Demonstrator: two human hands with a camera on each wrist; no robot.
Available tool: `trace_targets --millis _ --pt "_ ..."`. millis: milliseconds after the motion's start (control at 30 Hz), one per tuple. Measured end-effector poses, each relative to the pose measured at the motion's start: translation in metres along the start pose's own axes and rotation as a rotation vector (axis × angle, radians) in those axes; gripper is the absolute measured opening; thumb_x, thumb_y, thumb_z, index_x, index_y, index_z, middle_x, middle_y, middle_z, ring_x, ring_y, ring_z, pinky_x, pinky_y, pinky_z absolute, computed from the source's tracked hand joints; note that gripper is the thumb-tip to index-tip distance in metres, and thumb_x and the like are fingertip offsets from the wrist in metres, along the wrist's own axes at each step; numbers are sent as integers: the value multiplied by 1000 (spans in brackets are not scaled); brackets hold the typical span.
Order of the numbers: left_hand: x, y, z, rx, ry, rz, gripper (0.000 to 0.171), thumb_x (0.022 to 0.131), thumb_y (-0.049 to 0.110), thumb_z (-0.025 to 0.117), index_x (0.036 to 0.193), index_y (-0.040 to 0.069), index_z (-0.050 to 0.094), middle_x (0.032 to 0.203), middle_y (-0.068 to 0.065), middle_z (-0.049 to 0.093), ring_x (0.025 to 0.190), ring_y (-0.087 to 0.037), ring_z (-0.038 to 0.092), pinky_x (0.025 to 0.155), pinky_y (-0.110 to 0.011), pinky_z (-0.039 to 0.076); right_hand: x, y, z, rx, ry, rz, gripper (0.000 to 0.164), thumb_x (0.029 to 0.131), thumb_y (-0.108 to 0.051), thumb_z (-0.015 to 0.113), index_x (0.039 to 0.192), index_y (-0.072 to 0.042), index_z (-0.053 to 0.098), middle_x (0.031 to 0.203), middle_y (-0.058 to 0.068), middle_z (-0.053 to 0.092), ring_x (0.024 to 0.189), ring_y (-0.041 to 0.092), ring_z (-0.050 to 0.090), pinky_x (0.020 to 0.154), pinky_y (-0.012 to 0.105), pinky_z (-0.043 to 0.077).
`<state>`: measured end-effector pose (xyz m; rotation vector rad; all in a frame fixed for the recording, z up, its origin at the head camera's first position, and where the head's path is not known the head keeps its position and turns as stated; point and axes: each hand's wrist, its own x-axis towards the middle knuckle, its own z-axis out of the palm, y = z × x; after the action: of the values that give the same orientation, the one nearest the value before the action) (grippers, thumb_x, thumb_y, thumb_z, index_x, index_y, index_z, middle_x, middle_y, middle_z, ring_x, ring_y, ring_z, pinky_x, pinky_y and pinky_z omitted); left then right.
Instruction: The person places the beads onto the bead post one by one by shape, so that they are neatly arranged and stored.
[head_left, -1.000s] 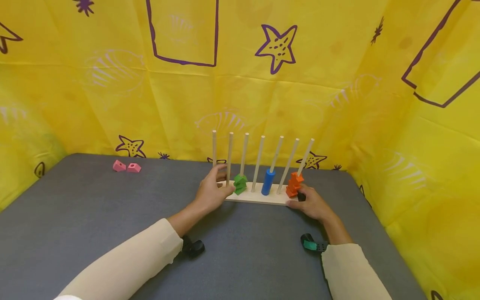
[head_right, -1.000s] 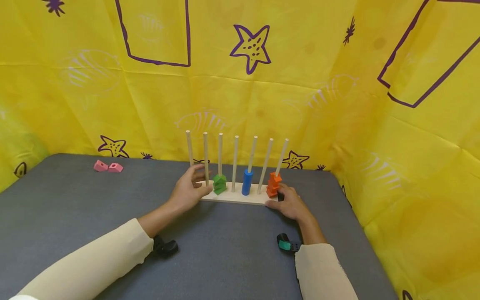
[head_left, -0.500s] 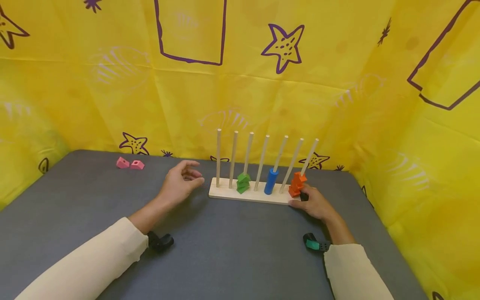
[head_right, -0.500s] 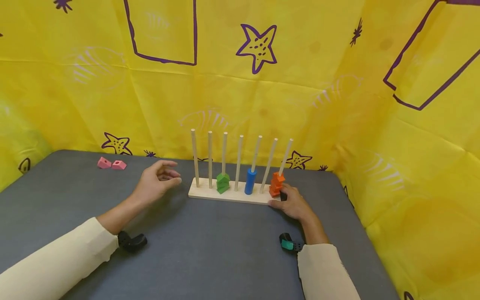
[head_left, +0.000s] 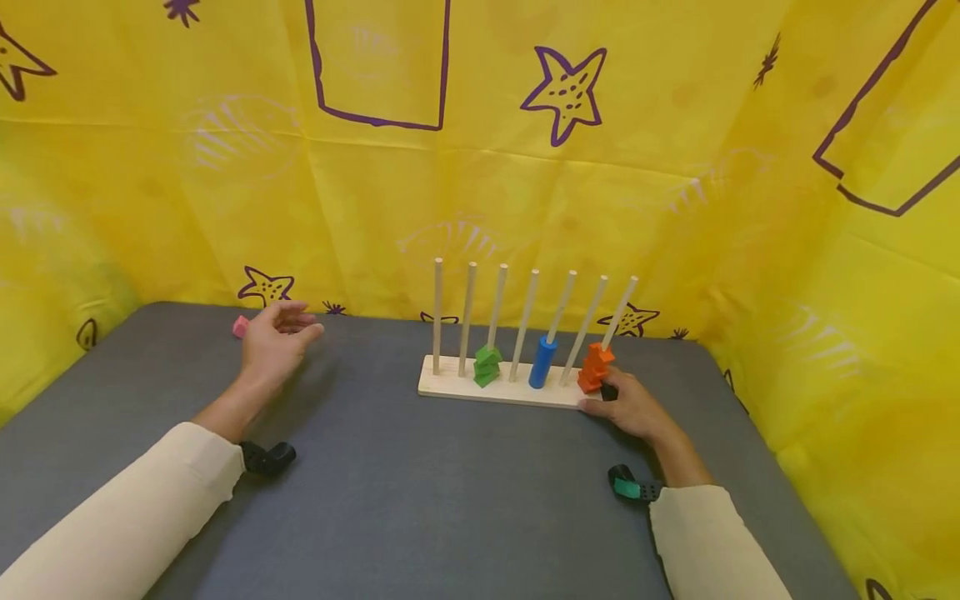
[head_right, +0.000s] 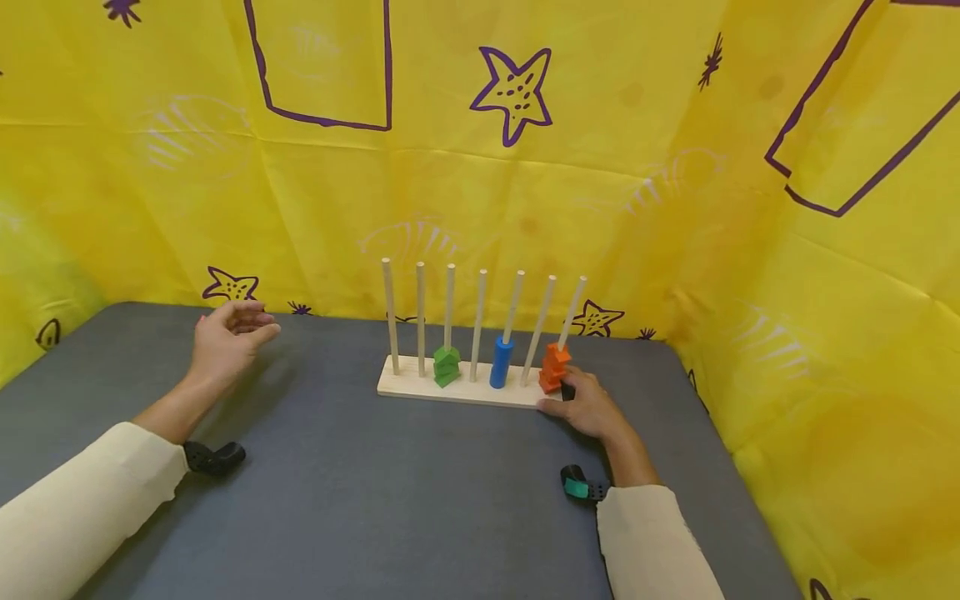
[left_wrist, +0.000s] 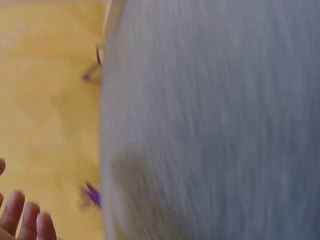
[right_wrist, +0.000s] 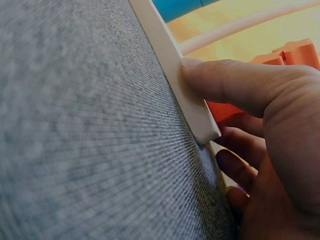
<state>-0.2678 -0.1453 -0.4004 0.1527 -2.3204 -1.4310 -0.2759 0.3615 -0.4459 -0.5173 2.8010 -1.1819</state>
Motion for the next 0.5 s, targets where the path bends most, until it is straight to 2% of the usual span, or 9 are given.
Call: trace_targets --millis 100,200,333,500 --pt "12 -13 -10 50 69 -80 43 89 13 68 127 0 55 115 -14 58 90 -10 52 69 -15 44 0 0 0 0 7 11 48 85 -23 76 123 2 60 123 19 57 111 38 49 101 63 26" --pt "21 -23 -18 109 77 -152 45 90 8 62 133 2 53 120 -14 55 90 -13 52 65 -15 45 0 1 2 -3 9 3 46 85 -23 76 120 2 62 119 18 59 107 37 50 100 62 29" --pt "29 -32 -26 165 9 -198 54 87 -1 51 141 1 45 130 -22 53 100 -28 53 61 -19 45 -1 1 2 4 21 -7 42 84 -21 77 116 2 64 115 16 61 104 36 51 99 61 30" --pt "37 -41 -33 275 -117 -187 62 85 -2 47 146 -2 36 139 -32 42 111 -43 42 64 -33 38 -1 -1 2 25 17 -3 42 83 -19 77 118 0 63 120 16 59 109 37 50 102 61 26"
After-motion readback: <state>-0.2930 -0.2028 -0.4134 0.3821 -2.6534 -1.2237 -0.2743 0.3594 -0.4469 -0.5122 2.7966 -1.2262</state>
